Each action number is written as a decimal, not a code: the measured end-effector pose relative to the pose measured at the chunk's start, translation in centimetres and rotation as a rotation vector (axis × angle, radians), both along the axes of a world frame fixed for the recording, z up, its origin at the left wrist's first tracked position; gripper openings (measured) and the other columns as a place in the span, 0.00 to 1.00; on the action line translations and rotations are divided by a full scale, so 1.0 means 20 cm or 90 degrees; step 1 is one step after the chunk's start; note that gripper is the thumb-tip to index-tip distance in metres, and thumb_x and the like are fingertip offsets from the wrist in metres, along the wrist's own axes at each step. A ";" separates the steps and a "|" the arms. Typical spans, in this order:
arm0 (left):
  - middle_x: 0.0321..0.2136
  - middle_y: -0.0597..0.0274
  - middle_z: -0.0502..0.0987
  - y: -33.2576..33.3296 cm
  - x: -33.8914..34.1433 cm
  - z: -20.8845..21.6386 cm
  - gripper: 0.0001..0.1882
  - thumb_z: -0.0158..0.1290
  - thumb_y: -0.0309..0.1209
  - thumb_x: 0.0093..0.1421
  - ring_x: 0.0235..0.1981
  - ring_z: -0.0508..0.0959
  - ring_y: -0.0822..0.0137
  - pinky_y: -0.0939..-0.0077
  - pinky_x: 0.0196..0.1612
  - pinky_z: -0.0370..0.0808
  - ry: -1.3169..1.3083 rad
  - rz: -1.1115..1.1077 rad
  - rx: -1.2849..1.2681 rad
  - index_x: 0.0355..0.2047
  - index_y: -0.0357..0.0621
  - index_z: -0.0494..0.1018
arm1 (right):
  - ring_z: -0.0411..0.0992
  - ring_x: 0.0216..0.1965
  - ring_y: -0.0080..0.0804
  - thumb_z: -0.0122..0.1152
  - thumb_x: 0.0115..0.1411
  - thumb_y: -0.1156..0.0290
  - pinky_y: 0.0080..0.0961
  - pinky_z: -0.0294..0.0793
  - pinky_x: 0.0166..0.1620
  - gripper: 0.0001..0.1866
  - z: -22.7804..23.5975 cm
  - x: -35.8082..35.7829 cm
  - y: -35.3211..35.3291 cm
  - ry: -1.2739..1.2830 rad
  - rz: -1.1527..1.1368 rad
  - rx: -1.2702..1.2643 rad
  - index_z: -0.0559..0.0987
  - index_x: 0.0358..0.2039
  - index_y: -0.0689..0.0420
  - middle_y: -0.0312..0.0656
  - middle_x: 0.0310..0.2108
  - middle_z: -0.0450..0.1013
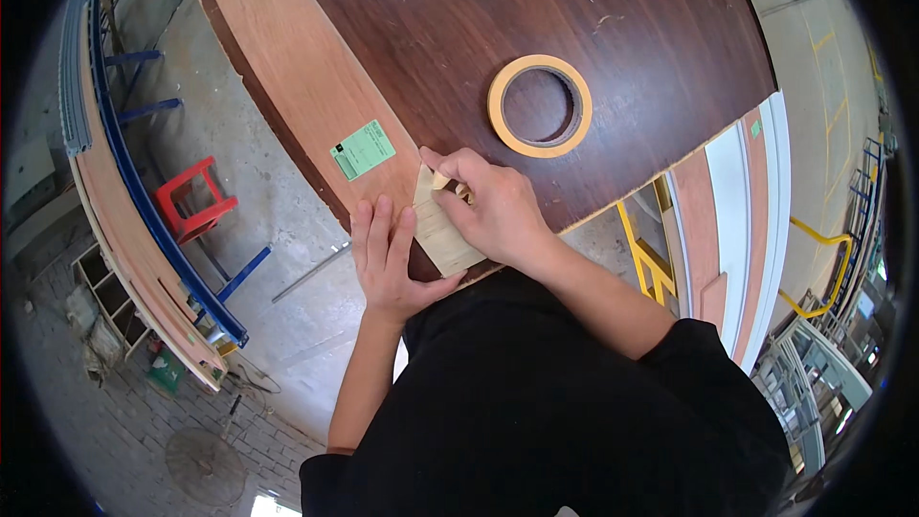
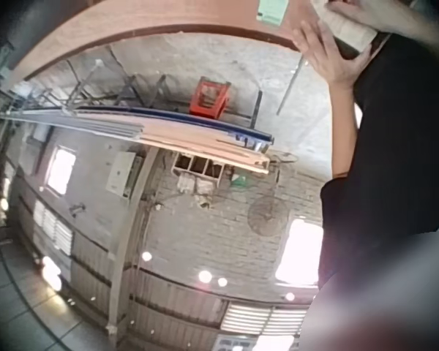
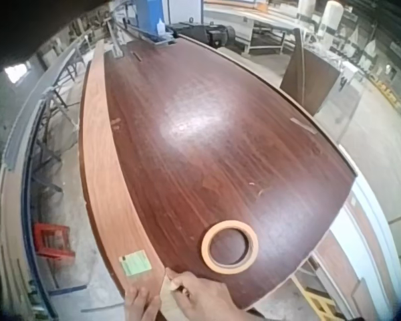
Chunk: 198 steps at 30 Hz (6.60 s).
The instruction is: Applying masking tape to the joints or edges of wooden planks for assembly or protection.
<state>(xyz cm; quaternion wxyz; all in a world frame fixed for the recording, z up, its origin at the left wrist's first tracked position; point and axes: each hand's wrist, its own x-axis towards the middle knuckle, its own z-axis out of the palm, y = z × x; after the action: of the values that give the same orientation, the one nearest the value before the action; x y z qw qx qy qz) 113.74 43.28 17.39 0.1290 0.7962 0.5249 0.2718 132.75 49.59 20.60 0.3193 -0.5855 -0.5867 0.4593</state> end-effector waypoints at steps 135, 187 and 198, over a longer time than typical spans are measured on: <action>0.35 0.61 0.81 0.09 0.13 0.45 0.11 0.50 0.27 0.69 0.34 0.79 0.74 0.80 0.39 0.76 -0.664 -0.049 -0.656 0.45 0.32 0.78 | 0.76 0.46 0.42 0.66 0.56 0.79 0.32 0.77 0.45 0.21 0.26 0.19 -0.31 0.080 0.194 0.239 0.79 0.52 0.55 0.48 0.50 0.73; 0.40 0.62 0.78 -0.39 0.51 0.39 0.15 0.57 0.31 0.65 0.42 0.78 0.74 0.78 0.49 0.74 -0.716 -0.245 -0.714 0.48 0.36 0.70 | 0.49 0.72 0.51 0.56 0.58 0.76 0.37 0.51 0.70 0.33 -0.20 0.95 -1.26 -0.178 -0.174 -0.138 0.62 0.65 0.62 0.56 0.71 0.50; 0.39 0.60 0.80 -0.42 0.43 0.52 0.14 0.59 0.27 0.63 0.40 0.79 0.74 0.78 0.46 0.76 -0.773 -0.167 -0.621 0.46 0.35 0.71 | 0.78 0.38 0.30 0.55 0.59 0.81 0.24 0.75 0.45 0.25 0.39 0.56 -1.03 -0.116 -0.234 -0.084 0.71 0.59 0.62 0.51 0.38 0.79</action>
<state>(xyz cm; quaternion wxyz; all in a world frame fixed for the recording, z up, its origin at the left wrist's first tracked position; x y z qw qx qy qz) 122.39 34.84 27.87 0.7590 0.4171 0.3243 0.3806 143.86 28.95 28.38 0.3043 -0.7414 -0.4653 0.3757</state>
